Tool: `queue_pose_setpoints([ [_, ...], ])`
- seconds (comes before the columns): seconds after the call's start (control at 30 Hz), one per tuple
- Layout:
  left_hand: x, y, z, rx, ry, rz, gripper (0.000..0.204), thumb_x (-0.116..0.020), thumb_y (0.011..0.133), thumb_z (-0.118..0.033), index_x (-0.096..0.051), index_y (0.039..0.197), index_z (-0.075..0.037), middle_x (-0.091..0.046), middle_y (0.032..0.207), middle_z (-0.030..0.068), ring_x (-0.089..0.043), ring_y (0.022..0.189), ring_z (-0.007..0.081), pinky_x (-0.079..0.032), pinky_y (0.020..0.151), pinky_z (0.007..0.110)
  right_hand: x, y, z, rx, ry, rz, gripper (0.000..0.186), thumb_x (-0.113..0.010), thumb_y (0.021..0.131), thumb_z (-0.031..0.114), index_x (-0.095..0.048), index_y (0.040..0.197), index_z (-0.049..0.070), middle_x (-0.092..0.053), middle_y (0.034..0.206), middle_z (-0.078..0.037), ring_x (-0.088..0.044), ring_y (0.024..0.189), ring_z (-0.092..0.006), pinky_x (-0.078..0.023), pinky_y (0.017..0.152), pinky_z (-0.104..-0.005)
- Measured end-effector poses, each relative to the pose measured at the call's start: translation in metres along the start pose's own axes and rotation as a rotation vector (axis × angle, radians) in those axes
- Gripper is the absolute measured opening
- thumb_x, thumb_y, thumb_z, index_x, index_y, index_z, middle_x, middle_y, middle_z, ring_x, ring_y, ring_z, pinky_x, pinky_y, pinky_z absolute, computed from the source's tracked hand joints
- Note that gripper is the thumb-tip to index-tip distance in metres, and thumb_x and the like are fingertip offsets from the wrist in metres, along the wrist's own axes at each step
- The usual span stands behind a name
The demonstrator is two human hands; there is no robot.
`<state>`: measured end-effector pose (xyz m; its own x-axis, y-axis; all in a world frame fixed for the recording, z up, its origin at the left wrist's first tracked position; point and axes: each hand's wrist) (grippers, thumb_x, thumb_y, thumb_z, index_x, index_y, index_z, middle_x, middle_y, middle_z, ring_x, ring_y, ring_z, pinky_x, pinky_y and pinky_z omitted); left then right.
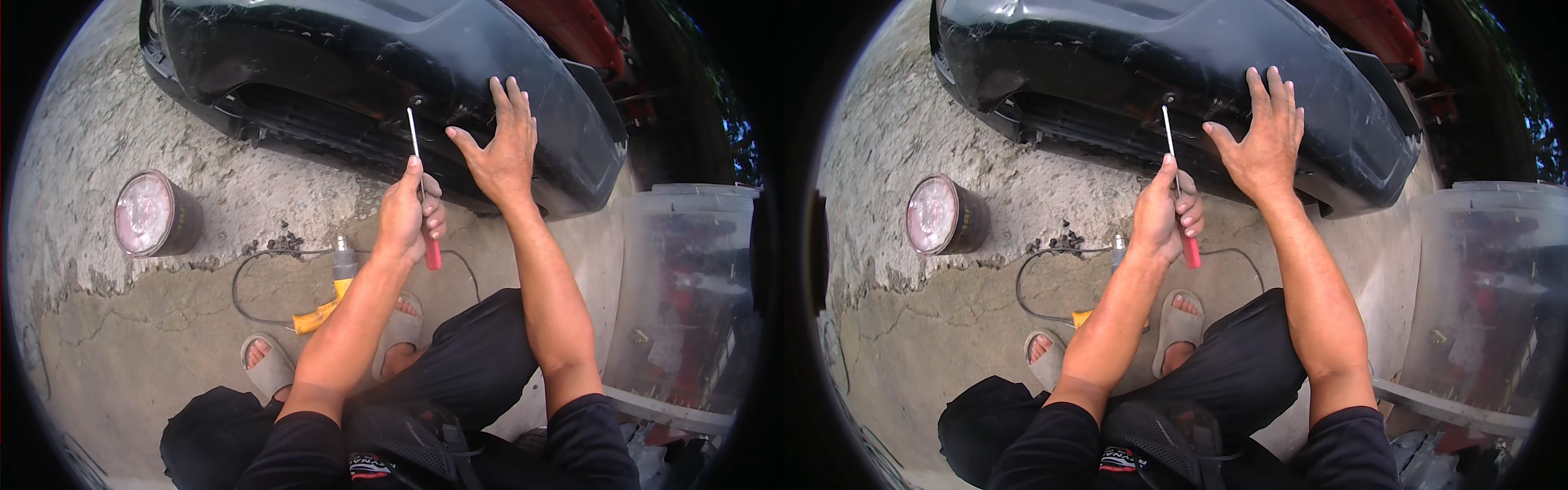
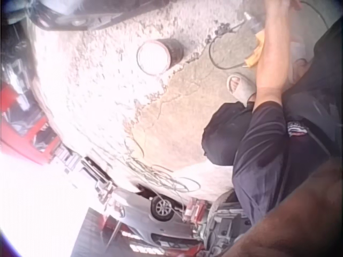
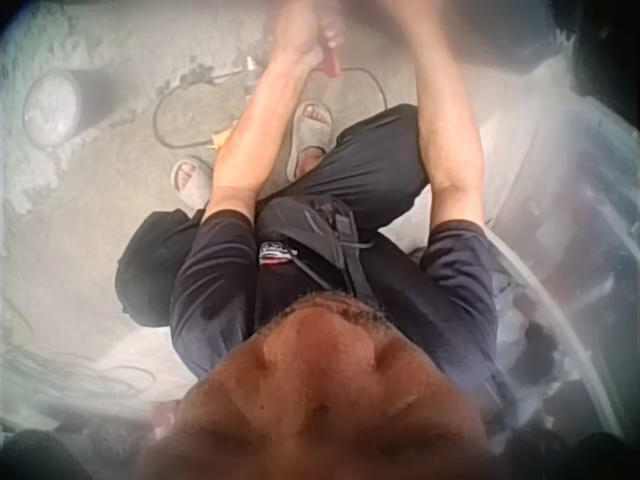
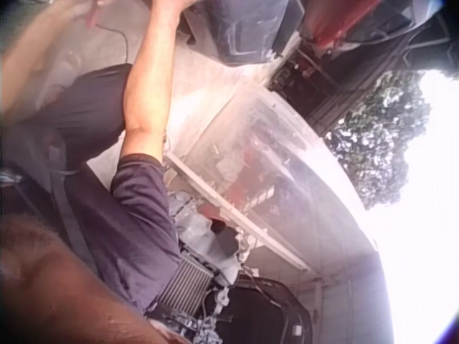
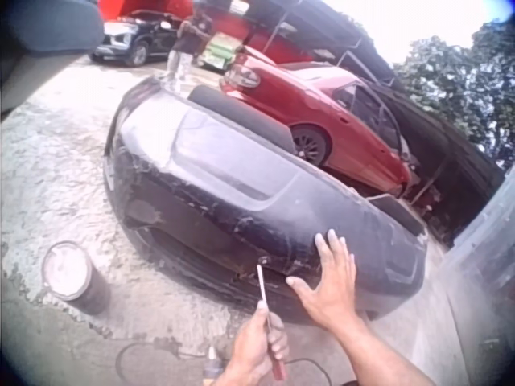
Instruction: Repairing a car bumper using a screwdriver and a heat gun to fix a damaged attachment point.
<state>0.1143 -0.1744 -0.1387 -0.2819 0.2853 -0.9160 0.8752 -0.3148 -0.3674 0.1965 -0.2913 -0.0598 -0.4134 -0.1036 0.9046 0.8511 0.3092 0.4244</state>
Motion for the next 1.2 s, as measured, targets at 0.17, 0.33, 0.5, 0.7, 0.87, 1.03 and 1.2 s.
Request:
queue_pose_setpoints([
  [0.17, -0.001, 0.0, 0.0, 0.011, -0.016, 0.0, 0.049, -0.046, 0.103, -0.052, -0.052, 0.077, -0.011, -0.034, 0.055, -0.0026, -0.036, 0.045, 0.0119, -0.03, 0.041, 0.028, 0.007, -0.002, -0.002, 0.014, 0.032, -0.017, 0.082, -0.078, 0.082, 0.042, -0.041, 0.149, 0.012, -0.034, 0.157, -0.018, -0.028, 0.147, -0.0382, -0.023, 0.118, -0.0523],
  [0.33, -0.004, 0.0, 0.003, -0.023, 0.002, -0.006, 0.049, -0.046, 0.103, -0.053, -0.052, 0.077, -0.011, -0.033, 0.055, -0.0026, -0.036, 0.045, 0.0122, -0.031, 0.042, 0.028, 0.02, -0.003, -0.006, -0.014, 0.177, -0.035, 0.067, -0.076, 0.084, 0.038, -0.054, 0.139, 0.008, -0.045, 0.149, -0.019, -0.037, 0.142, -0.0381, -0.03, 0.116, -0.0488],
  [0.5, -0.011, 0.001, 0.02, -0.084, -0.019, -0.028, 0.05, -0.044, 0.103, -0.053, -0.051, 0.078, -0.011, -0.034, 0.056, -0.0018, -0.037, 0.048, 0.0132, -0.033, 0.044, 0.029, 0.047, -0.009, 0.0, -0.105, 0.354, -0.016, 0.041, -0.075, 0.087, 0.03, -0.07, 0.115, 0.002, -0.071, 0.11, -0.017, -0.067, 0.102, -0.0259, -0.051, 0.091, -0.0361],
  [0.7, -0.02, -0.004, 0.04, -0.168, 0.002, -0.042, 0.048, -0.039, 0.105, -0.05, -0.053, 0.086, -0.008, -0.037, 0.06, 0.0002, -0.042, 0.05, 0.0145, -0.038, 0.047, 0.03, 0.068, -0.029, -0.003, -0.372, 0.648, 0.358, 0.038, -0.074, 0.089, 0.025, -0.069, 0.116, -0.002, -0.073, 0.088, -0.008, -0.064, 0.078, -0.0109, -0.052, 0.074, -0.0274],
  [0.87, -0.026, -0.012, 0.065, -0.275, 0.172, 0.094, 0.042, -0.037, 0.108, -0.041, -0.055, 0.109, -0.003, -0.05, 0.071, 0.0022, -0.05, 0.059, 0.0122, -0.048, 0.055, 0.03, 0.08, -0.042, -0.018, -0.445, 0.742, 0.833, 0.054, -0.074, 0.09, 0.029, -0.058, 0.131, -0.002, -0.071, 0.094, -0.01, -0.064, 0.079, -0.0112, -0.052, 0.073, -0.0292],
  [1.03, -0.018, -0.011, 0.059, -0.251, 0.063, 0.128, 0.033, -0.046, 0.107, -0.033, -0.054, 0.117, -0.003, -0.053, 0.077, 0.0023, -0.054, 0.077, 0.011, -0.049, 0.076, 0.027, 0.089, -0.048, -0.019, -0.425, 0.721, 1.113, 0.066, -0.082, 0.081, 0.035, -0.057, 0.13, -0.002, -0.07, 0.104, -0.016, -0.067, 0.096, -0.0243, -0.052, 0.089, -0.0376],
  [1.2, -0.055, -0.023, 0.038, -0.137, 0.235, 0.207, 0.032, -0.047, 0.107, -0.032, -0.053, 0.12, -0.003, -0.053, 0.084, 0.0027, -0.056, 0.082, 0.0133, -0.05, 0.077, 0.03, 0.102, -0.072, -0.029, -0.431, 0.705, 1.049, 0.06, -0.081, 0.083, 0.031, -0.057, 0.127, -0.002, -0.069, 0.105, -0.014, -0.066, 0.095, -0.0221, -0.054, 0.084, -0.0372],
])
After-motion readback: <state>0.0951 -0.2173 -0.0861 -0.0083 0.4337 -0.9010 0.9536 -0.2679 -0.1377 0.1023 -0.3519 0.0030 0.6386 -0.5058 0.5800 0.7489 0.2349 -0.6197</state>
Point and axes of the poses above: each hand's wrist, its own y-axis towards the middle knuckle, its own x-axis out of the back of the hand, z = x × y
